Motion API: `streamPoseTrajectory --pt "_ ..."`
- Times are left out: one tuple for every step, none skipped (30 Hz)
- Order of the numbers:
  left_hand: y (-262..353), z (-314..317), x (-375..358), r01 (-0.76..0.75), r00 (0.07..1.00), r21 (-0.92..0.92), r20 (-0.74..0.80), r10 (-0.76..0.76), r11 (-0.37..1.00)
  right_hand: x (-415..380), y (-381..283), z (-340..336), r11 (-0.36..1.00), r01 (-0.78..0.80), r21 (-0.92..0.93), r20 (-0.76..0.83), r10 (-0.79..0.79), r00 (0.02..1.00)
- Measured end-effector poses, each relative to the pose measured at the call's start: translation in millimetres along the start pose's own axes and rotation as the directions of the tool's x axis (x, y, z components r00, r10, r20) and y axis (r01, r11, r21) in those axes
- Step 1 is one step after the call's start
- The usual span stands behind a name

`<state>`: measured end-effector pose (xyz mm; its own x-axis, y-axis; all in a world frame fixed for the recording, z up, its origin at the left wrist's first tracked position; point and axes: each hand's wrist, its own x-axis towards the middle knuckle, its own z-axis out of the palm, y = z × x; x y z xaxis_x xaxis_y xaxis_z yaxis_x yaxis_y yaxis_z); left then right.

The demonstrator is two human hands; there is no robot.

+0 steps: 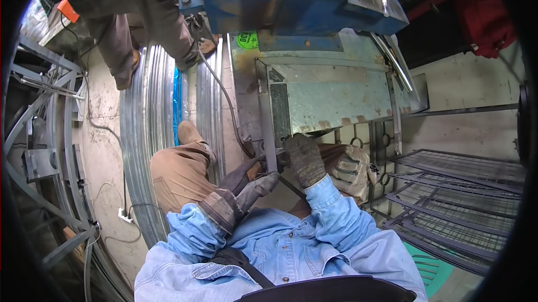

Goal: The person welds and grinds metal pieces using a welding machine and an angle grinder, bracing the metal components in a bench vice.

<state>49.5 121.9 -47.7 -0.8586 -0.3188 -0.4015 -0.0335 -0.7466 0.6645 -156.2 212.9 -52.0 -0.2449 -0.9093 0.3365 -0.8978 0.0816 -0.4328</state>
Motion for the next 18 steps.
streamPoseTrajectory --pt "2.4 2.9 -1.6 -0.001 1.0 -0.001 0.002 0.001 1.0 -4.5 4.1 4.4 0.94 -0.249 0.234 0.111 0.228 0.967" --pt "13.4 11.4 -4.5 0.0 1.0 0.176 -0.019 0.003 0.984 -5.3 3.6 4.7 0.868 -0.367 0.336 0.188 0.32 0.929" --pt "21.5 16.8 -6.8 0.003 0.999 0.348 -0.038 0.011 0.938 -4.7 2.1 4.2 0.771 -0.482 0.417 0.262 0.406 0.875" --pt "24.9 18.6 -8.2 -0.001 0.999 0.347 -0.034 0.013 0.938 -3.9 -1.5 3.2 0.794 -0.447 0.411 0.199 0.4 0.895" --pt "27.0 19.8 -9.7 -0.005 0.998 0.397 -0.049 0.027 0.918 -4.6 -2.1 3.1 0.806 -0.429 0.407 0.168 0.396 0.903" --pt "27.3 20.0 -11.1 -0.007 0.997 0.446 -0.063 0.039 0.895 -5.2 -2.7 2.9 0.818 -0.412 0.402 0.136 0.391 0.91" --pt "26.2 19.5 -12.2 -0.007 0.997 0.446 -0.061 0.039 0.895 -8.1 0.1 5.4 0.686 -0.548 0.479 0.258 0.487 0.834" --pt "24.6 18.4 -13.3 -0.06 0.996 0.38 -0.038 0.08 0.923 -4.0 -3.3 1.5 0.608 -0.611 0.507 0.32 0.525 0.789" --pt "23.3 17.0 -13.4 -0.11 0.993 0.31 -0.014 0.12 0.944 0.5 -6.8 -2.5 0.524 -0.669 0.526 0.379 0.56 0.737" --pt "19.4 11.9 -10.2 -0.109 0.993 0.311 -0.004 0.116 0.944 5.2 -10.0 -8.8 0.844 -0.422 0.331 0.227 0.363 0.904" --pt "17.7 7.3 -4.9 -0.032 0.999 0.185 0.023 0.028 0.982 10.3 -14.4 -14.3 0.993 -0.102 0.054 0.145 0.093 0.985" --pt "14.3 7.0 -3.4 0.014 0.998 0.124 0.053 -0.02 0.992 8.2 -12.0 -11.0 0.993 -0.115 0.041 0.137 0.108 0.985" --pt "11.8 7.2 -1.7 0.063 0.994 0.065 0.083 -0.068 0.996 4.5 -7.1 -4.4 0.988 -0.138 0.064 0.142 0.128 0.982" --pt "19.8 17.6 -7.0 0.031 1.0 0.098 -0.003 -0.031 0.995 3.2 -3.6 -1.8 0.983 -0.161 0.084 0.145 0.148 0.978" --pt "28.3 27.8 -11.9 0.002 0.996 0.131 -0.089 0.01 0.991 6.3 -5.7 -4.4 0.992 -0.119 -0.031 0.183 0.123 0.975" --pt "38.9 35.0 -14.4 0.005 0.998 0.133 -0.07 0.004 0.991 3.8 -3.8 -3.1 0.99 -0.13 -0.046 0.176 0.136 0.975" --pt "51.2 39.8 -17.3 -0.019 0.999 0.308 -0.036 0.032 0.951 7.5 -6.5 -4.6 0.984 -0.18 0.007 0.186 0.176 0.967" --pt "54.9 44.7 -17.9 -0.031 0.998 0.329 -0.048 0.05 0.944 11.3 -10.6 -5.5 0.971 -0.23 0.062 0.199 0.213 0.957"
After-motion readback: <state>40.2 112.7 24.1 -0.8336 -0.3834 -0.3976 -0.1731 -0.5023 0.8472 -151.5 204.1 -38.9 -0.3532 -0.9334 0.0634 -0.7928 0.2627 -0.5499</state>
